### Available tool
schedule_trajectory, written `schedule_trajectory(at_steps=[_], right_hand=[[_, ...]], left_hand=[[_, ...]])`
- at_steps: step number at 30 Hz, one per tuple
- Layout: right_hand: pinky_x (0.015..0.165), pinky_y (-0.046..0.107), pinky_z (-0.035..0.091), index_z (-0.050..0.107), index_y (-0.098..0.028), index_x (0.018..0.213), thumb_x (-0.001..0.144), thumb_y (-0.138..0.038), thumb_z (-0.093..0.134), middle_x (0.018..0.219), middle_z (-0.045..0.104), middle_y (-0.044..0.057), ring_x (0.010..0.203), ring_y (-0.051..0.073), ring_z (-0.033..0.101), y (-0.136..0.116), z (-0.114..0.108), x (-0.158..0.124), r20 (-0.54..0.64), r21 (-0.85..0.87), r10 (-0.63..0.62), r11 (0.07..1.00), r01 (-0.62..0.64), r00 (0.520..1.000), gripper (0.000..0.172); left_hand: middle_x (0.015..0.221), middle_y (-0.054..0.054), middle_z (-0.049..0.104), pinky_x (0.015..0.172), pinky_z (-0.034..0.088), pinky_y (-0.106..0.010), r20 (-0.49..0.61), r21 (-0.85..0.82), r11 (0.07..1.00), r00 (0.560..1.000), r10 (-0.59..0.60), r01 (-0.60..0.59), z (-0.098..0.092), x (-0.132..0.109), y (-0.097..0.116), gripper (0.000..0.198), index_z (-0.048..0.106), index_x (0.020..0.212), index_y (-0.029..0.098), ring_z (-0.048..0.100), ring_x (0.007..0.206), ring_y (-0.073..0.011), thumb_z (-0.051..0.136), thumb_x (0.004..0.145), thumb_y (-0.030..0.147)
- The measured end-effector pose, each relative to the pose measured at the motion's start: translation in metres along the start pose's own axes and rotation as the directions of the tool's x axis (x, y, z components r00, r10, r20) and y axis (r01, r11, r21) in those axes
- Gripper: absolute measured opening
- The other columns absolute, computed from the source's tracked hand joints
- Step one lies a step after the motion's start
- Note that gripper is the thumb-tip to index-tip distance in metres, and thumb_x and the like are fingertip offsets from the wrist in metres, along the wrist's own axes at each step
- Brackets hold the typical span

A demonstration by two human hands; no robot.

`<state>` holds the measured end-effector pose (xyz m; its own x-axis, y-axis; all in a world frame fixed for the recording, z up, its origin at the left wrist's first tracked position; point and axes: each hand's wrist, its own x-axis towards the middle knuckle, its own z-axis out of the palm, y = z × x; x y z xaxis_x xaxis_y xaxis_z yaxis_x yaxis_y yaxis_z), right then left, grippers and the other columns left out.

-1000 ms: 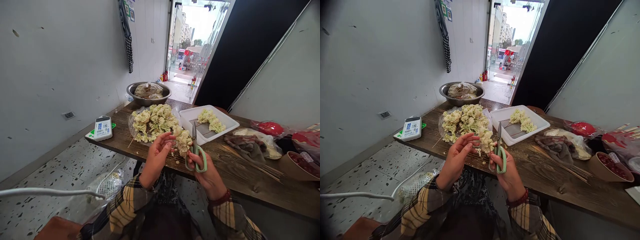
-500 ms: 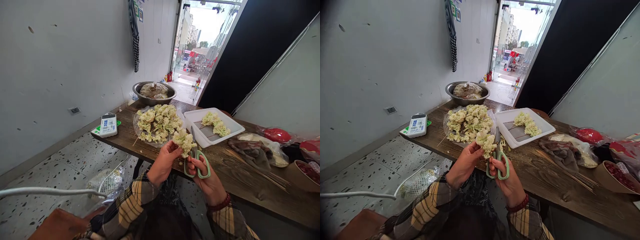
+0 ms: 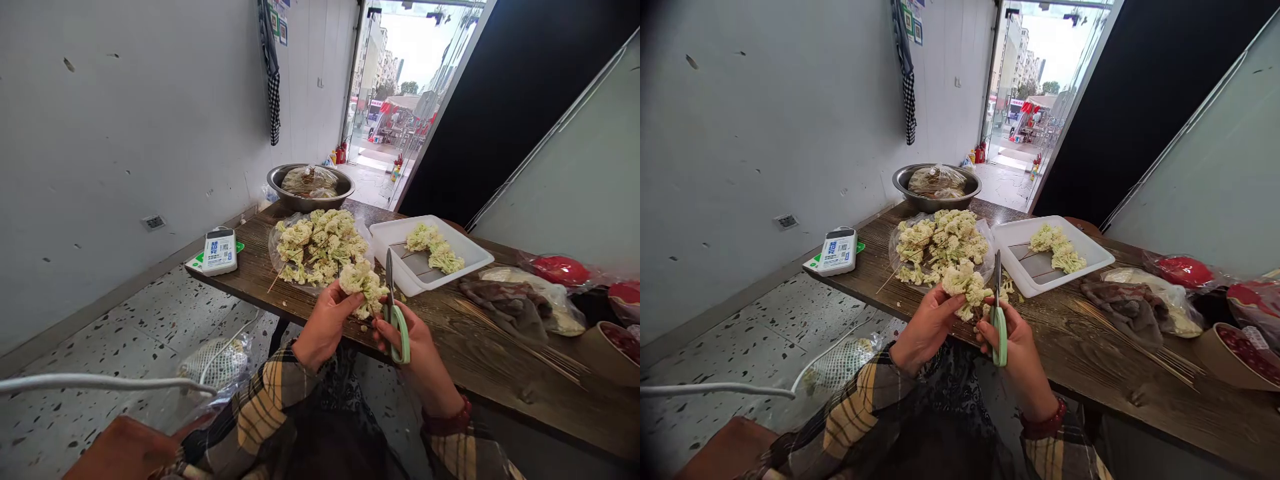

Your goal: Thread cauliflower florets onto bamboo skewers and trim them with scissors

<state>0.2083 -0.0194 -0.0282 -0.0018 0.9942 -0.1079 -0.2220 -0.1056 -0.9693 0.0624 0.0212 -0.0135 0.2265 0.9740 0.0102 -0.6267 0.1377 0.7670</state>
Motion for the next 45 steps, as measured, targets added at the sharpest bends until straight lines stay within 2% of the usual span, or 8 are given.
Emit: schedule_trajectory(at_steps=[4,8,14,18,25,30,37,45], right_hand=[[0.055,0.028,0.049,0.056,-0.020,0.120,0.076,-0.046,0.070,0.082,0.063,0.003,0.064,0.015,0.059,0.000,-0.022,-0.005,-0.055,-0.321,-0.123,0.942,0.099,0.991,0.053],[0.073,0.034,0.052,0.055,-0.019,0.127,0.073,-0.039,0.071,0.089,0.068,0.006,0.078,0.021,0.064,0.001,-0.051,-0.014,-0.015,-0.630,-0.241,0.756,0.178,0.971,0.060],[0.091,0.043,0.050,0.061,-0.018,0.126,0.074,-0.041,0.070,0.122,0.066,0.014,0.111,0.031,0.061,0.000,-0.062,-0.024,0.085,-0.804,-0.220,0.561,0.197,0.972,0.058],[0.091,0.045,0.050,0.060,-0.020,0.129,0.073,-0.046,0.071,0.128,0.063,0.012,0.114,0.033,0.060,0.000,-0.059,-0.022,0.085,-0.788,-0.187,0.588,0.181,0.979,0.062],[0.095,0.046,0.048,0.065,-0.021,0.122,0.069,-0.043,0.075,0.122,0.068,0.009,0.111,0.033,0.062,0.003,-0.057,-0.016,0.067,-0.695,-0.235,0.686,0.215,0.970,0.059],[0.089,0.042,0.050,0.065,-0.017,0.122,0.074,-0.043,0.071,0.115,0.070,0.010,0.102,0.030,0.066,0.004,-0.057,-0.007,0.083,-0.693,-0.215,0.689,0.212,0.973,0.055],[0.080,0.037,0.052,0.069,-0.016,0.113,0.082,-0.040,0.063,0.106,0.074,0.010,0.092,0.027,0.068,0.007,-0.057,0.003,0.100,-0.657,-0.274,0.704,0.270,0.957,0.039],[0.073,0.032,0.052,0.068,-0.015,0.112,0.087,-0.041,0.056,0.097,0.075,0.009,0.083,0.024,0.068,0.016,-0.064,0.011,0.154,-0.706,-0.282,0.639,0.305,0.947,0.038]], left_hand=[[0.109,-0.007,0.071,0.095,0.044,-0.034,-0.006,-0.023,0.999,0.999,0.040,-0.040,-0.006,0.004,0.000,0.035,0.068,0.103,0.018,0.062,0.108,-0.0233,0.077,0.070,0.023],[0.105,-0.006,0.072,0.095,0.044,-0.034,-0.035,-0.021,0.998,0.998,0.050,-0.051,-0.010,0.012,0.001,0.039,0.067,0.105,0.019,0.062,0.108,-0.0230,0.078,0.068,0.022],[0.099,-0.002,0.072,0.082,0.050,-0.032,-0.077,-0.025,0.999,0.997,0.026,-0.028,-0.014,0.026,-0.008,0.040,0.064,0.106,0.022,0.065,0.096,-0.0207,0.077,0.068,0.020],[0.092,0.001,0.071,0.072,0.050,-0.028,-0.097,0.006,1.000,0.995,0.004,-0.003,-0.012,0.030,-0.014,0.033,0.063,0.101,0.025,0.065,0.088,-0.0181,0.076,0.071,0.024],[0.095,-0.003,0.073,0.084,0.049,-0.032,-0.071,-0.005,1.000,0.997,-0.003,0.003,0.000,0.032,-0.021,0.050,0.060,0.118,0.022,0.067,0.091,-0.0192,0.076,0.071,0.025],[0.100,-0.004,0.074,0.086,0.048,-0.032,-0.066,0.014,1.000,0.998,0.009,-0.008,0.002,0.037,-0.026,0.051,0.061,0.118,0.021,0.067,0.095,-0.0200,0.077,0.069,0.022],[0.095,-0.003,0.074,0.086,0.047,-0.030,-0.113,0.016,1.000,0.993,0.018,-0.016,0.000,0.049,-0.034,0.046,0.064,0.106,0.020,0.066,0.095,-0.0189,0.080,0.063,0.018],[0.085,0.000,0.071,0.068,0.047,-0.023,-0.159,0.015,1.000,0.987,-0.020,0.022,-0.001,0.058,-0.041,0.030,0.063,0.085,0.017,0.064,0.076,-0.0131,0.081,0.062,0.019]])
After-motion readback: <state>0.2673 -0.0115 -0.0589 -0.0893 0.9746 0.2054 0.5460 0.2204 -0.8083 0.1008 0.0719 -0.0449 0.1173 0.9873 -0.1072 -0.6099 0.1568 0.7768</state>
